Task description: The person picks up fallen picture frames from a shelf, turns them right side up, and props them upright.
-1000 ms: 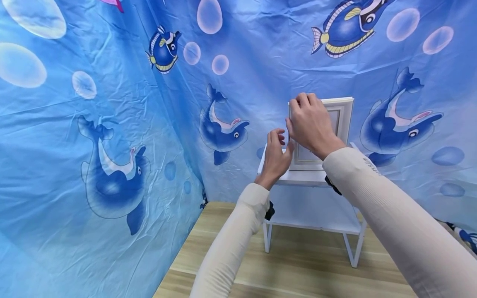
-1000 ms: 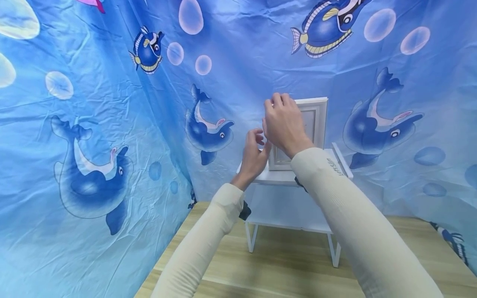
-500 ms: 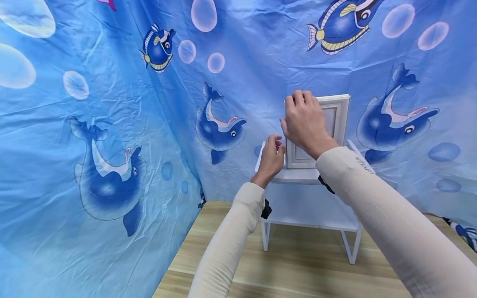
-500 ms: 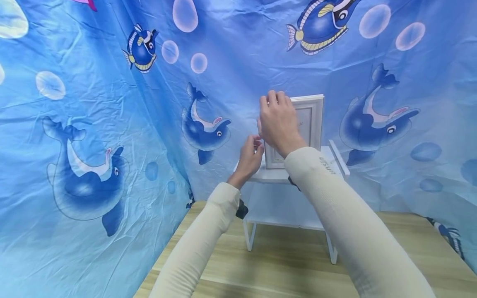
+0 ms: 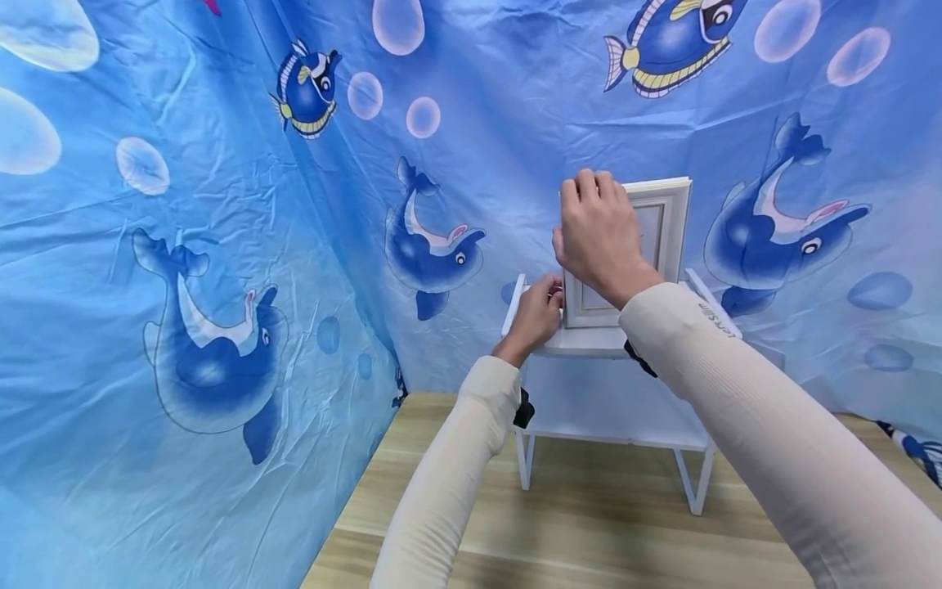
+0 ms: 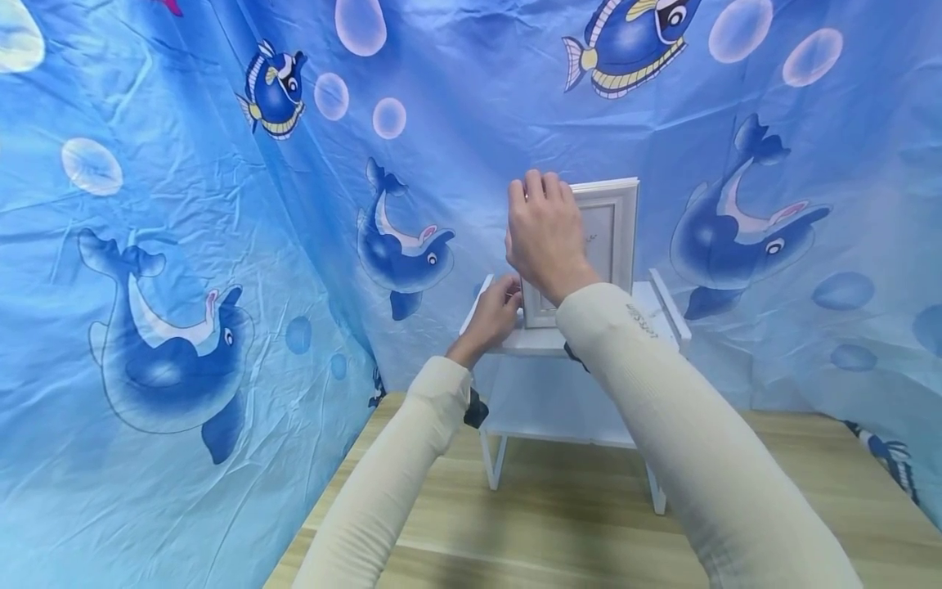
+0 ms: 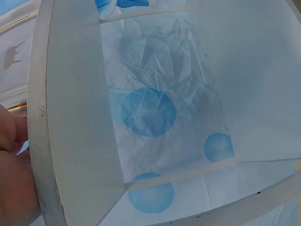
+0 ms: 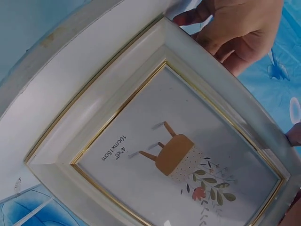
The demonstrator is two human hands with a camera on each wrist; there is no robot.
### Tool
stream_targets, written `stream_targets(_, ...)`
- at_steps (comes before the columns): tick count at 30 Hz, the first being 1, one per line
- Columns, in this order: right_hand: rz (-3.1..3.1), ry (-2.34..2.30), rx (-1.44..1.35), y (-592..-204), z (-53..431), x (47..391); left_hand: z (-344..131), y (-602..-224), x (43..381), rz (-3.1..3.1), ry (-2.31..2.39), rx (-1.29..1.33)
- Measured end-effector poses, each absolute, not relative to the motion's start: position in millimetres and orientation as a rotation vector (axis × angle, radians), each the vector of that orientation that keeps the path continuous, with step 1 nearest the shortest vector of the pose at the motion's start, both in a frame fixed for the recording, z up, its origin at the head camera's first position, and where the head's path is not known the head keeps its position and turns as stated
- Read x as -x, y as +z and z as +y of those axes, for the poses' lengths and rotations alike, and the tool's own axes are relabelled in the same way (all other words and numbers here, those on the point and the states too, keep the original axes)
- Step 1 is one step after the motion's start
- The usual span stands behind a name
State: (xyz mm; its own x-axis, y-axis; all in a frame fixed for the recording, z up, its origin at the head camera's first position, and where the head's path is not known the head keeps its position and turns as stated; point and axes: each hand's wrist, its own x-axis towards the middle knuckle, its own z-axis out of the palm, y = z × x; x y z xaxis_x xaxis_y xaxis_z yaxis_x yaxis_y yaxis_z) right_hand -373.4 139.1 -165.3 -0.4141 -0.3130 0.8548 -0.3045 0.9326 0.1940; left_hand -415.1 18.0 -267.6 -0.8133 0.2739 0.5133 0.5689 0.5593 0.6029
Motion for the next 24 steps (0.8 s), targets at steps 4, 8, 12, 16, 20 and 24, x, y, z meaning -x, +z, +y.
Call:
stream_targets(4,-2.047,-0.009,-0.432,-162.8,137.9,373.0,17.6,-267.1,416.7,-2.446,-1.135,0.694)
stream_targets(8,-2.068,0.006,-0.435,-162.2,137.4,372.2,17.1,-268.6,417.3,-2.442,-1.172,0.678)
stream_targets(12,-2.070,0.025,-0.446,-163.4,138.5,371.7,17.2,-271.7,417.7,-2.440,-1.222,0.655)
stream_targets(16,-2.053,0.036,-0.460,-164.2,140.0,372.4,16.8,-273.7,418.6,-2.416,-1.219,0.655)
stream_targets(20,-2.046,0.054,-0.473,-164.9,141.5,373.4,16.7,-274.1,418.5,-2.408,-1.206,0.653)
stream_targets(24,-2.046,0.081,-0.490,-165.0,143.2,373.3,18.0,-273.8,418.5,-2.415,-1.191,0.635)
